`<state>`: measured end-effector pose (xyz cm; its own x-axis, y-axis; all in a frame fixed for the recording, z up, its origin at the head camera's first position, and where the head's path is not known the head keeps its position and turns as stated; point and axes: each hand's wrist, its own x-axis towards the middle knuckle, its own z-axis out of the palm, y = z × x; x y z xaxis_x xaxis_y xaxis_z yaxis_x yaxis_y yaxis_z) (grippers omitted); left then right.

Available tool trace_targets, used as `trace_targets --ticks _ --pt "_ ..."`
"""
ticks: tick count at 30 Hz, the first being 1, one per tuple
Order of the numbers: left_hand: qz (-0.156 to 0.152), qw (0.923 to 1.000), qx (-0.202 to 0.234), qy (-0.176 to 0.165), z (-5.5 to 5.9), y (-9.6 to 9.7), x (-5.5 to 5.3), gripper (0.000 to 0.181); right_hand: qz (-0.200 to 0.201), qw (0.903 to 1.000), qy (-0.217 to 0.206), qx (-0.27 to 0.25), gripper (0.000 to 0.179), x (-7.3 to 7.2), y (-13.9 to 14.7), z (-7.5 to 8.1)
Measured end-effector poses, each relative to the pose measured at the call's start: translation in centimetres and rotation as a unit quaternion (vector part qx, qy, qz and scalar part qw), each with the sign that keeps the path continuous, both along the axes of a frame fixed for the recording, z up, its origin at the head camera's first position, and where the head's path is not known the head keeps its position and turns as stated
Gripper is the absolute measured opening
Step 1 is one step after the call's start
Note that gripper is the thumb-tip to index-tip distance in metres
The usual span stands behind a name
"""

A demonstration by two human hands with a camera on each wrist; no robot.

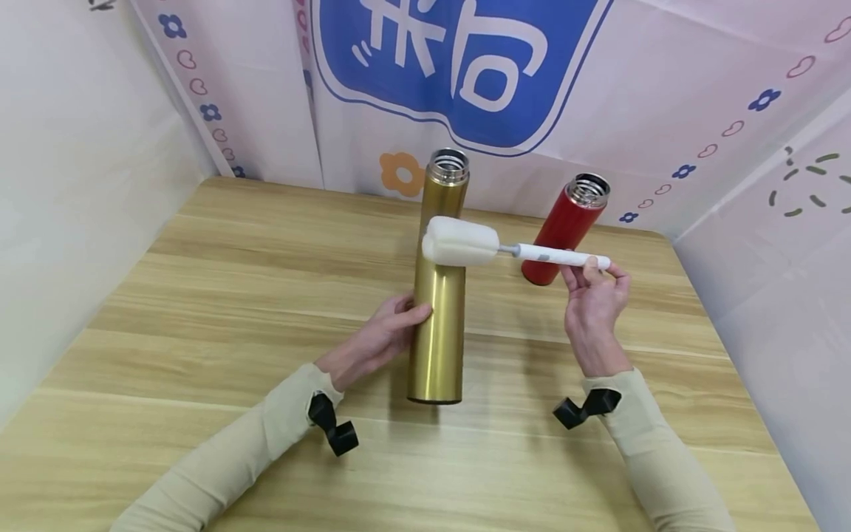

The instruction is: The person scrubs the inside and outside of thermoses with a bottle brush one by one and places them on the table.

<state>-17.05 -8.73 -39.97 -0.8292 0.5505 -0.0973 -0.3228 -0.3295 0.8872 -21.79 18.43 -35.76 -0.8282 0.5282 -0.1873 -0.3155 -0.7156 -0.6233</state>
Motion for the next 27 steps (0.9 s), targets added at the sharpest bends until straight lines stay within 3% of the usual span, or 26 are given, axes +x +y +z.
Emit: trace_targets --ticks 4,12,21,27 --pt "0.003 0.9999 0.003 -0.009 -0.2 0.0 0.0 0.091 -0.005 0.9998 0.017 0.013 0.019 0.1 0.1 -0.2" --pt "0.012 0.9996 0.021 -0.017 -0.2 0.1 -0.1 0.068 0.007 0.998 0.018 0.06 0.018 0.6 0.5 -0.9" --pt "0.064 0.9971 0.024 -0.032 -0.4 -0.2 -0.3 0.056 0.072 0.9941 -0.002 0.082 0.017 2.5 1.0 -2.4" --pt "0.089 0.9949 0.025 -0.042 -0.6 -0.6 -0.6 0.059 0.124 0.9874 0.002 0.099 0.017 4.2 1.3 -3.6"
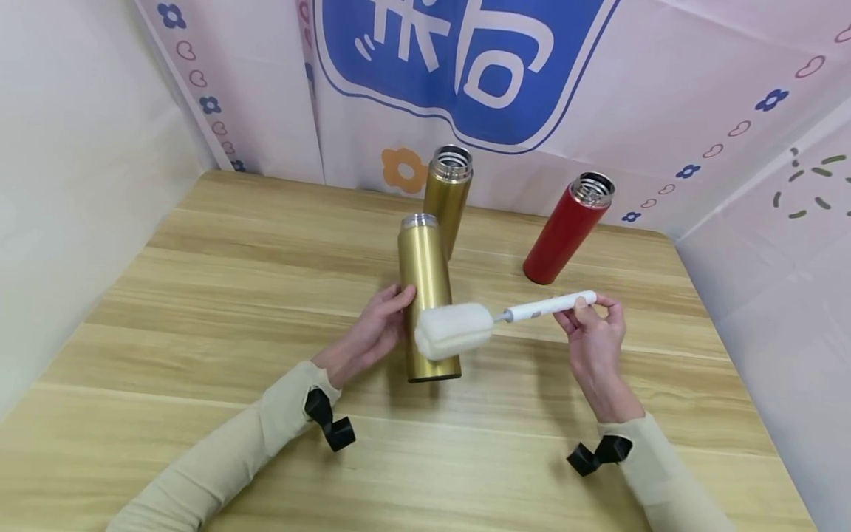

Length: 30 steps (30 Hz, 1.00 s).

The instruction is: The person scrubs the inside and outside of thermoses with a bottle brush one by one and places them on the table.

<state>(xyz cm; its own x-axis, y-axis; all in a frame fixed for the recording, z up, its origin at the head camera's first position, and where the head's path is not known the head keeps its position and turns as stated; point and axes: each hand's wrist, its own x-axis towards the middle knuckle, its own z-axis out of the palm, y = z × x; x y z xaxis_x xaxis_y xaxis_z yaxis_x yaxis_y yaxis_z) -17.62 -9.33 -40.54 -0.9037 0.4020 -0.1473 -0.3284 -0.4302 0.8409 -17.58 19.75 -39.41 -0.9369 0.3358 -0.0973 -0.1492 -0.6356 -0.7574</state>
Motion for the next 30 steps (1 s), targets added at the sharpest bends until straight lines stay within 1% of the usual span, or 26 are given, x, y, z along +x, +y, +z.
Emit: trace_targets --ticks 3,8,10,12,15,17,19,21,24,30 --pt "0.0 1.0 0.002 -0.001 0.1 -0.1 0.0 0.058 0.016 0.9998 -0.005 0.006 0.016 0.8 0.1 -0.2" --pt "0.007 0.9999 0.01 -0.004 0.3 -0.1 -0.1 0.044 0.026 0.9994 -0.017 0.013 0.015 1.5 0.1 -0.3" --pt "0.012 0.9998 0.014 -0.005 0.2 -0.1 -0.1 0.043 0.026 0.9993 -0.024 0.008 0.015 1.6 0.1 -0.3" --pt "0.016 0.9997 0.015 -0.006 0.1 0.0 -0.1 0.05 0.026 0.9992 -0.031 0.002 0.014 1.7 0.1 -0.2" --pt "0.022 0.9997 0.003 -0.007 -0.1 0.1 0.0 0.074 0.026 0.9988 -0.041 -0.012 0.015 1.9 0.0 -0.2" --pt "0.033 0.9994 -0.007 -0.011 -0.3 0.2 0.1 0.087 0.027 0.9986 -0.041 -0.018 0.015 1.9 0.0 -0.3" --pt "0.045 0.9987 -0.018 -0.016 -0.4 0.2 0.1 0.09 0.027 0.9987 -0.039 -0.018 0.015 2.0 -0.1 -0.3" --pt "0.056 0.9979 -0.026 -0.018 -0.4 0.2 0.0 0.086 0.026 0.999 -0.036 -0.008 0.015 2.0 -0.2 -0.3" --pt "0.065 0.9973 -0.028 -0.016 -0.3 0.1 -0.1 0.074 0.025 0.999 -0.036 0.006 0.014 2.1 -0.3 -0.3" --pt "0.072 0.9971 -0.002 -0.022 0.2 0.1 0.0 0.061 0.031 0.9985 -0.04 0.021 0.014 2.4 -0.3 -0.4"
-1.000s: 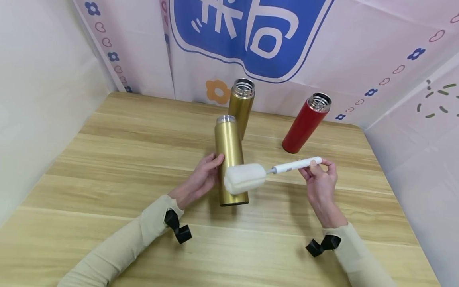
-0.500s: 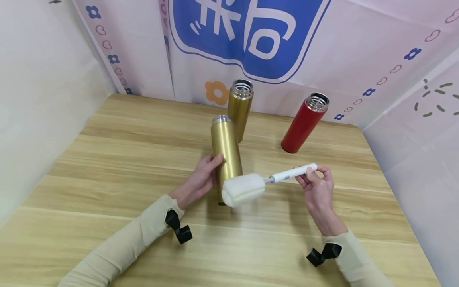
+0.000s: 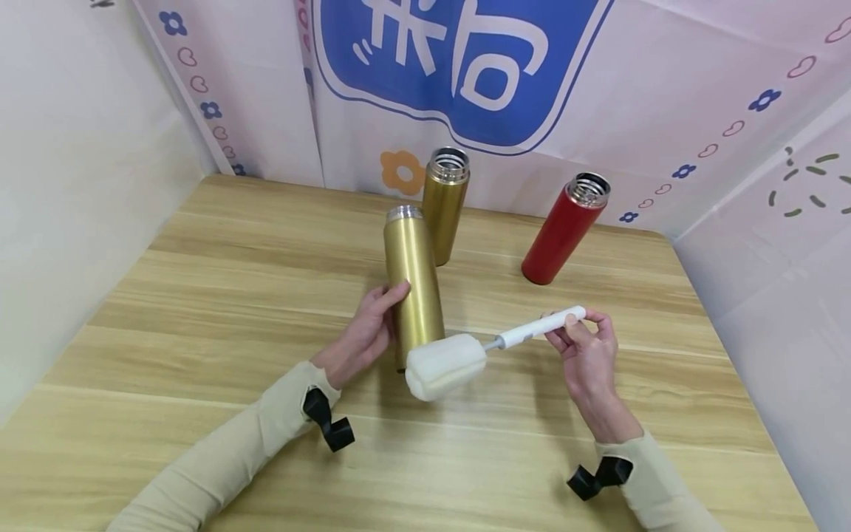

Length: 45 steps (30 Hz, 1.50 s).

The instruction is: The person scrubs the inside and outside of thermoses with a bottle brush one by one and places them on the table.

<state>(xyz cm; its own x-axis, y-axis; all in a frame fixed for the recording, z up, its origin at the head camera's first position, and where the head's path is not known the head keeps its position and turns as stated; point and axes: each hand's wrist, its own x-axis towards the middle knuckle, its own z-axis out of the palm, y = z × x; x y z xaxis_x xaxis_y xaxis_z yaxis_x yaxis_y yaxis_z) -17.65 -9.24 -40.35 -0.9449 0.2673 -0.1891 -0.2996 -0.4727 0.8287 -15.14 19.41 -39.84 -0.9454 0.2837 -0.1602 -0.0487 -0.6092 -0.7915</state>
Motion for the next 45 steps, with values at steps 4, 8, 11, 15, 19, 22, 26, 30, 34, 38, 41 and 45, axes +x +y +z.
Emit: trace_targets --ticks 4,8,11,15,19,22,26,30,34,38,41,45 --pt "-0.016 0.9998 0.015 0.002 0.2 -0.2 0.2 0.061 -0.005 0.9999 -0.012 0.003 0.014 0.0 0.0 -0.1" --pt "-0.029 0.9993 0.023 0.011 0.1 -0.3 0.2 0.066 -0.023 0.9993 -0.028 -0.008 0.014 -0.3 0.0 -0.2" --pt "-0.038 0.9987 0.027 0.021 0.0 -0.3 0.3 0.067 -0.033 0.9988 -0.033 -0.012 0.014 -0.7 0.0 -0.3" --pt "-0.049 0.9981 0.026 0.026 0.0 -0.2 0.5 0.069 -0.036 0.9986 -0.033 -0.019 0.015 -1.3 -0.3 -0.2" --pt "-0.056 0.9978 0.02 0.03 0.0 -0.2 0.6 0.067 -0.049 0.998 -0.026 -0.032 0.015 -2.1 -0.7 0.2" --pt "-0.069 0.9967 0.014 0.04 0.0 -0.3 0.7 0.058 -0.064 0.9966 -0.021 -0.048 0.015 -2.8 -1.0 0.6" --pt "-0.092 0.9942 0.014 0.053 0.0 -0.3 0.8 0.055 -0.088 0.9936 -0.018 -0.068 0.015 -3.8 -1.2 0.9" --pt "-0.108 0.9921 0.018 0.062 0.0 -0.4 1.0 0.057 -0.112 0.9902 -0.01 -0.083 0.016 -4.7 -1.4 1.3" --pt "-0.116 0.9911 0.011 0.064 0.0 -0.3 1.0 0.055 -0.134 0.9868 0.004 -0.091 0.019 -5.4 -1.6 1.7" --pt "-0.122 0.9904 0.0 0.065 0.0 -0.2 1.0 0.053 -0.15 0.9842 0.008 -0.093 0.021 -5.8 -1.8 1.9" --pt "-0.127 0.9897 -0.003 0.065 0.0 -0.1 0.9 0.055 -0.153 0.9826 0.01 -0.105 0.021 -5.9 -1.9 2.1" --pt "-0.122 0.99 -0.034 0.062 0.0 0.1 0.9 0.076 -0.15 0.9835 0.012 -0.101 0.019 -5.9 -2.1 2.3"
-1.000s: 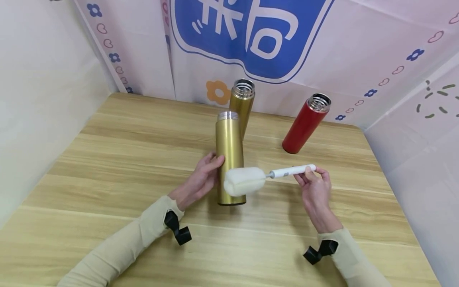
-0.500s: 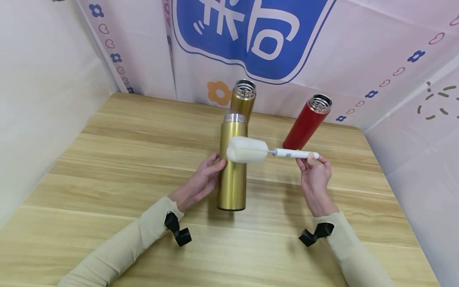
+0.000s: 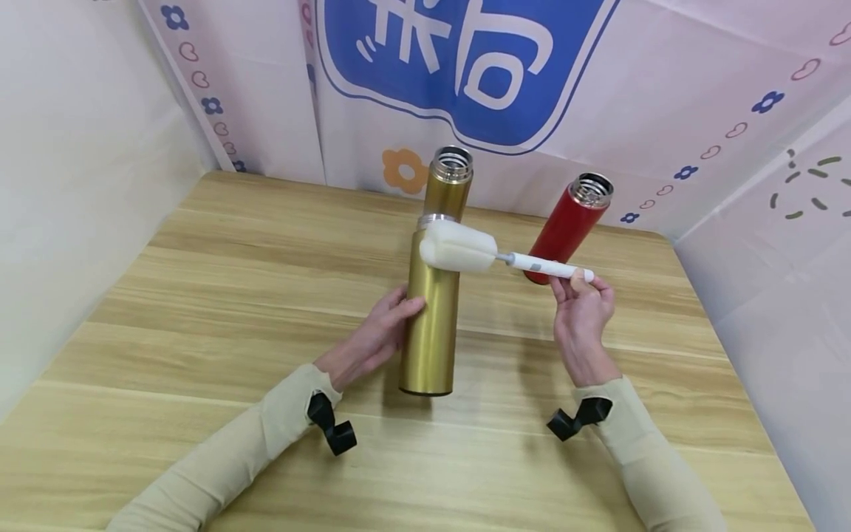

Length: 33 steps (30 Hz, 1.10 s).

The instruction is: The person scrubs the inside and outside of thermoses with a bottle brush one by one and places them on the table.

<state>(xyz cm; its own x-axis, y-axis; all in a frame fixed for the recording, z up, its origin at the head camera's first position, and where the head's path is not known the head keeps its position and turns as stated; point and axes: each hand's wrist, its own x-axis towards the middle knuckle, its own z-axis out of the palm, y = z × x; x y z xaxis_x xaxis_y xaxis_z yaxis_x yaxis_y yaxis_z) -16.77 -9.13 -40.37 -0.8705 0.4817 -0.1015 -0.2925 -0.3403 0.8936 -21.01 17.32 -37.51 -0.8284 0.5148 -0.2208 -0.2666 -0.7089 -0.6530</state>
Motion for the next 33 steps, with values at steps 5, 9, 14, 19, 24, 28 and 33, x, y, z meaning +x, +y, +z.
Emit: trace_targets --ticks 5,9,14,19,24,28,33 --pt "0.003 0.9996 -0.029 0.003 0.0 0.1 0.0 0.097 -0.003 1.0 0.002 -0.008 0.018 0.0 0.0 0.2" --pt "-0.009 0.9996 -0.027 0.0 0.1 0.0 0.0 0.093 -0.01 0.9998 0.005 -0.014 0.019 -0.3 0.2 0.4" --pt "-0.023 0.9995 -0.021 0.0 0.1 -0.2 0.0 0.088 -0.02 0.9997 0.002 -0.015 0.02 -0.6 0.4 0.7" --pt "-0.028 0.9995 -0.015 -0.001 0.2 -0.3 0.0 0.088 -0.026 0.9994 0.004 -0.022 0.019 -0.6 0.6 0.7" --pt "-0.029 0.9995 -0.01 -0.003 0.3 -0.1 0.0 0.092 -0.03 0.9991 0.012 -0.026 0.018 -0.5 0.7 0.8" --pt "-0.031 0.9994 -0.011 0.0 0.3 0.0 0.0 0.09 -0.032 0.999 0.013 -0.028 0.018 -0.5 0.8 0.9" --pt "-0.035 0.9993 -0.008 0.002 0.2 -0.1 0.0 0.088 -0.026 0.9994 0.002 -0.021 0.018 -0.4 1.0 1.0"
